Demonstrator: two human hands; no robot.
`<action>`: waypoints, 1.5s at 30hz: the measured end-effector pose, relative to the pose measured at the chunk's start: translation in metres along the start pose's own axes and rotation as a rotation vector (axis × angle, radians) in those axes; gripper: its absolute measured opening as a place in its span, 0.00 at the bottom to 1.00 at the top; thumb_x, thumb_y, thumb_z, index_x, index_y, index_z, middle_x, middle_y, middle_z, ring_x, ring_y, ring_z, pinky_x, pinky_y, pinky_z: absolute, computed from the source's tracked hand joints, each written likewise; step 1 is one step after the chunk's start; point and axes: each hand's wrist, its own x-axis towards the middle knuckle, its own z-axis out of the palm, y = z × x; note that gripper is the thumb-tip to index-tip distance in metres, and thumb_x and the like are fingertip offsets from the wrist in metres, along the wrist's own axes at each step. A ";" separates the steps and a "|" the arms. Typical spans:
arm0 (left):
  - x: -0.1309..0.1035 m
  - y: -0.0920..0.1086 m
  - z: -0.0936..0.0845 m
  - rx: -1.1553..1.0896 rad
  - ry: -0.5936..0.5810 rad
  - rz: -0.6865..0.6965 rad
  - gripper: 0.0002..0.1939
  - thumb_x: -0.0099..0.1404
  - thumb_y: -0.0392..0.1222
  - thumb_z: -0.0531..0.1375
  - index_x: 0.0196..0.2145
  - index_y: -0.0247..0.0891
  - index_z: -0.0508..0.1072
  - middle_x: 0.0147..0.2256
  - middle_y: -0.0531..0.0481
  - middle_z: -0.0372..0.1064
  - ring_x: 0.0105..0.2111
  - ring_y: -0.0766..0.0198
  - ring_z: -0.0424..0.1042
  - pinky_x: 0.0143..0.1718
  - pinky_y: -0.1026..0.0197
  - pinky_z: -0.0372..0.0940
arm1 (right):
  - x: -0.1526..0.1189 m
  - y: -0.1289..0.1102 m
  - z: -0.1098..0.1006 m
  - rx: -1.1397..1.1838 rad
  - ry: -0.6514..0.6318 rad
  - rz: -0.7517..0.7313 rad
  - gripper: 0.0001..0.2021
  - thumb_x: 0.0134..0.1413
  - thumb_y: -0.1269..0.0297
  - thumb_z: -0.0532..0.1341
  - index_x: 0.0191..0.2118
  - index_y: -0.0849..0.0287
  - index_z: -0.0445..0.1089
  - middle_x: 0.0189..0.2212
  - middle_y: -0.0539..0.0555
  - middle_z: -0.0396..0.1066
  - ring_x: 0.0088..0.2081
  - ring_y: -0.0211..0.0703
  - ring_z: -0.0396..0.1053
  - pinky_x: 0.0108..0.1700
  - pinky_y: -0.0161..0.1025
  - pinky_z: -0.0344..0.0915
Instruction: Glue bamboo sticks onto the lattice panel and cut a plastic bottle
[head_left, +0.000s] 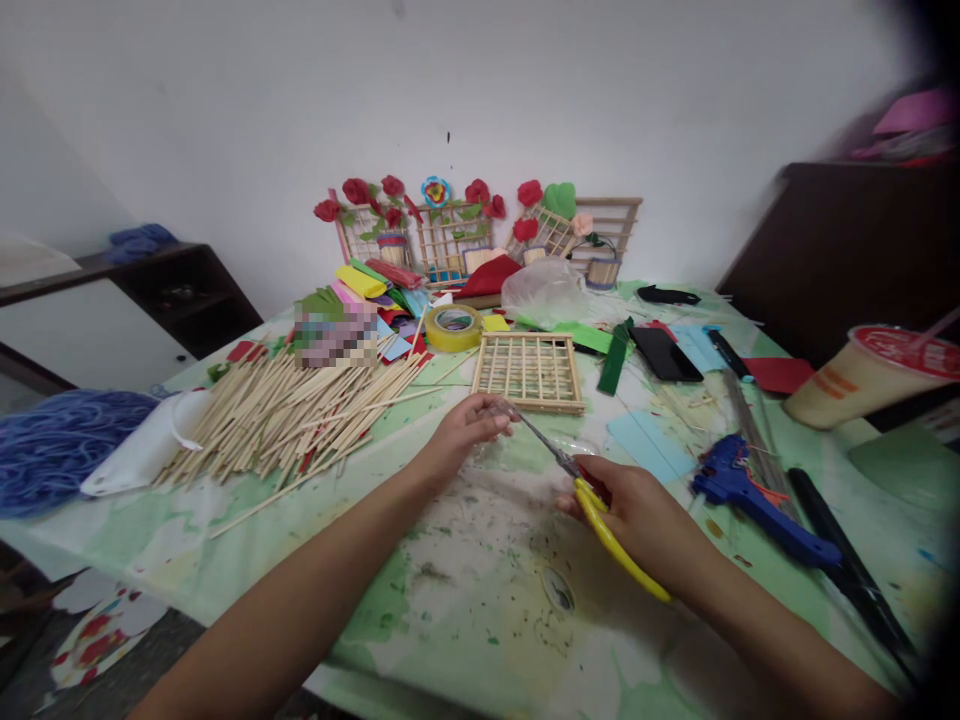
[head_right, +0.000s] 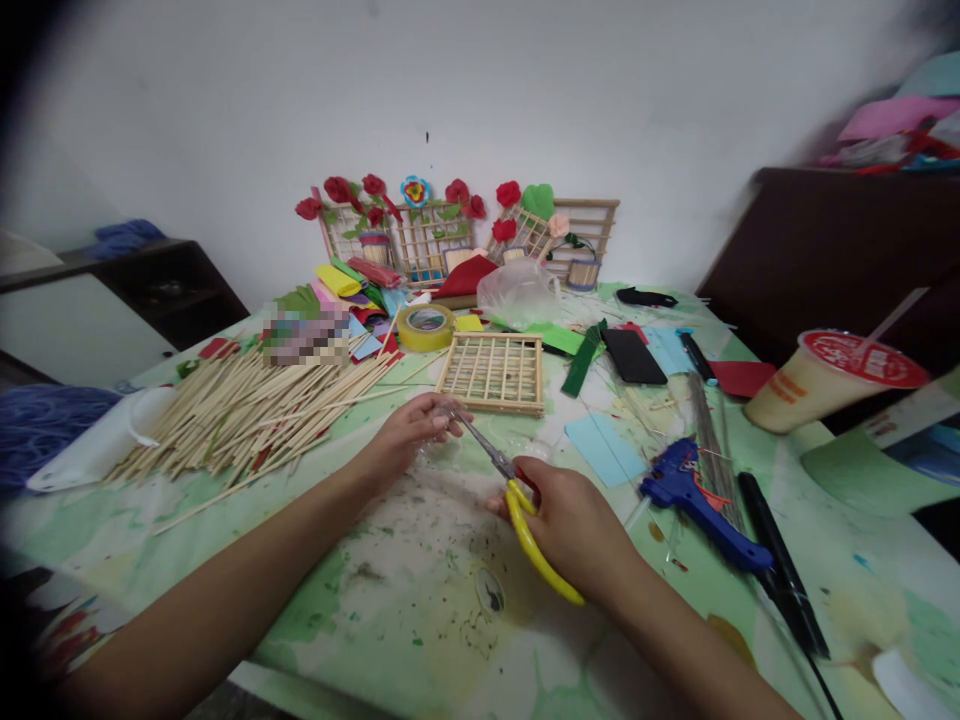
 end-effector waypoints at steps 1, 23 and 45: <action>0.000 0.000 0.000 0.005 0.001 0.002 0.16 0.55 0.46 0.61 0.41 0.36 0.68 0.42 0.44 0.71 0.37 0.63 0.69 0.36 0.63 0.58 | 0.000 0.000 0.000 -0.001 -0.001 0.001 0.13 0.54 0.53 0.56 0.27 0.56 0.60 0.20 0.47 0.61 0.23 0.37 0.57 0.26 0.35 0.51; -0.008 0.007 0.008 0.756 0.186 0.167 0.16 0.55 0.47 0.61 0.41 0.40 0.67 0.39 0.48 0.69 0.36 0.59 0.67 0.39 0.58 0.61 | -0.001 -0.002 0.004 -0.086 -0.026 0.042 0.12 0.56 0.55 0.54 0.27 0.56 0.59 0.22 0.50 0.65 0.25 0.41 0.62 0.26 0.35 0.50; -0.013 0.008 0.010 0.604 0.172 0.127 0.20 0.53 0.52 0.64 0.41 0.40 0.68 0.39 0.46 0.68 0.39 0.56 0.67 0.41 0.55 0.60 | -0.001 -0.002 0.006 -0.181 0.009 0.049 0.11 0.56 0.55 0.54 0.27 0.56 0.58 0.22 0.50 0.66 0.24 0.40 0.61 0.26 0.35 0.47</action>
